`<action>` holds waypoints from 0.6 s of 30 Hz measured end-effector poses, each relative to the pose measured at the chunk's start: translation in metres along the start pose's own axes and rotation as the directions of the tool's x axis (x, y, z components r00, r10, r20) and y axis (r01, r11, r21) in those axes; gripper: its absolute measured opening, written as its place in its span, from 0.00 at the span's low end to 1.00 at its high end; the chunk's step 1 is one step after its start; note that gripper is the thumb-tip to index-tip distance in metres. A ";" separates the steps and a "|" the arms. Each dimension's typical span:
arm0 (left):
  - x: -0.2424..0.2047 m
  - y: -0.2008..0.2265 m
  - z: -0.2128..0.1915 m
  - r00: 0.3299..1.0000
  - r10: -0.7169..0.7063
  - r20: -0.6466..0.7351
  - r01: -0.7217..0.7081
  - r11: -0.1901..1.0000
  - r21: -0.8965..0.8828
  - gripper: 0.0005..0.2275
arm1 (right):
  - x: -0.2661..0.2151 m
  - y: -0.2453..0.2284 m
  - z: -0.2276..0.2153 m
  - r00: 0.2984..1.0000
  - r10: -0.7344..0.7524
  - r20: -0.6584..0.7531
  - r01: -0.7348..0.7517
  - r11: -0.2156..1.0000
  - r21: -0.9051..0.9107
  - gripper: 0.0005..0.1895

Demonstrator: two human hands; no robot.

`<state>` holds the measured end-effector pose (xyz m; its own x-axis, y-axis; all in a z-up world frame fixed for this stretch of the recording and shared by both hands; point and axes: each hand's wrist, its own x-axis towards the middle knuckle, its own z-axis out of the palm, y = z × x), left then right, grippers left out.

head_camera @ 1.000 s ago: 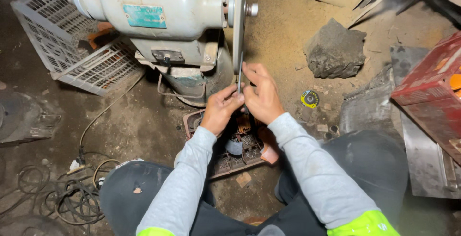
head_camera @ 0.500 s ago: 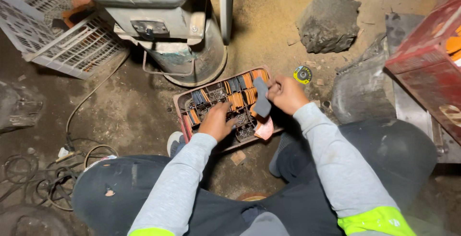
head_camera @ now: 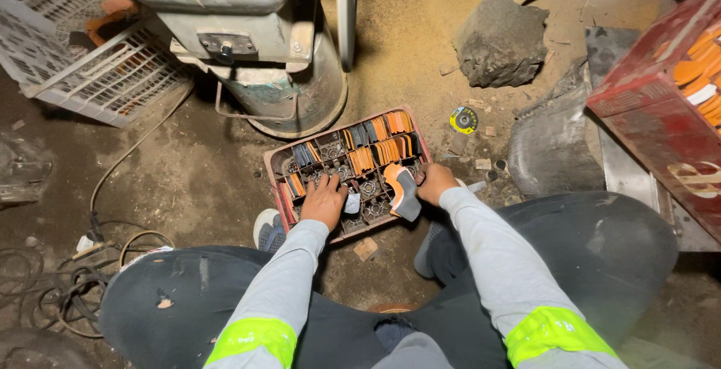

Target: The person sits on the floor and uses a bench grinder to sharpen several small metal pieces. They pick up each piece from a red crate, hold it against the spinning wheel, and then place it back into the crate.

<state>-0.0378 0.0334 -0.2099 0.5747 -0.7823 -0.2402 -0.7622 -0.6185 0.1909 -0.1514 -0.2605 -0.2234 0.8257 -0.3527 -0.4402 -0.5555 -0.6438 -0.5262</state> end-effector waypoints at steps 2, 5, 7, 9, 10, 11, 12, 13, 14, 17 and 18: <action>0.000 0.001 -0.006 1.000 -0.006 0.003 0.006 1.000 0.012 0.12 | -0.004 -0.006 -0.002 0.998 -0.059 -0.028 0.056 0.995 -0.081 0.12; 0.003 0.006 -0.025 0.999 -0.032 0.003 0.032 0.999 -0.011 0.13 | -0.009 -0.026 -0.014 0.997 -0.060 -0.055 0.053 0.991 -0.125 0.19; 0.008 0.015 -0.046 0.986 -0.098 0.133 0.112 0.989 -0.101 0.24 | -0.012 -0.048 -0.021 0.995 -0.072 -0.065 0.068 0.996 -0.061 0.19; 0.009 0.029 -0.070 0.964 -0.172 0.201 0.234 0.907 -0.349 0.21 | -0.019 -0.072 -0.026 0.994 -0.089 -0.062 0.092 0.995 0.050 0.19; 0.008 0.036 -0.084 0.950 -0.199 0.242 0.293 0.839 -0.459 0.20 | -0.022 -0.085 -0.027 0.994 -0.100 -0.052 0.106 0.986 0.130 0.19; 0.008 0.044 -0.097 0.978 -0.182 0.106 0.210 0.825 -0.525 0.20 | -0.026 -0.096 -0.030 0.993 -0.111 -0.044 0.118 0.971 0.210 0.20; 0.007 0.052 -0.109 0.985 -0.168 -0.033 0.118 0.808 -0.577 0.21 | -0.027 -0.106 -0.035 0.995 -0.099 -0.014 0.097 0.923 0.373 0.18; 0.005 0.057 -0.121 0.972 -0.158 -0.172 0.019 0.789 -0.614 0.21 | -0.028 -0.115 -0.041 0.996 -0.093 0.018 0.070 0.848 0.526 0.15; 0.004 0.058 -0.133 0.948 -0.126 -0.294 -0.081 0.794 -0.603 0.22 | -0.027 -0.124 -0.049 0.994 -0.095 0.050 0.039 0.750 0.661 0.13; -0.002 0.056 -0.162 0.861 -0.076 -0.503 -0.238 0.813 -0.531 0.22 | -0.026 -0.145 -0.080 0.990 -0.136 0.039 0.052 0.602 0.797 0.09; -0.002 0.052 -0.171 0.871 -0.084 -0.484 -0.207 0.831 -0.517 0.20 | -0.029 -0.151 -0.090 0.990 -0.143 0.009 0.078 0.586 0.807 0.10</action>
<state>-0.0277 -0.0099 -0.0370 0.7090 -0.6650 0.2349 -0.5979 -0.3900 0.7004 -0.0829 -0.2141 -0.0660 0.8959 -0.2510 -0.3664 -0.3400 0.1433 -0.9295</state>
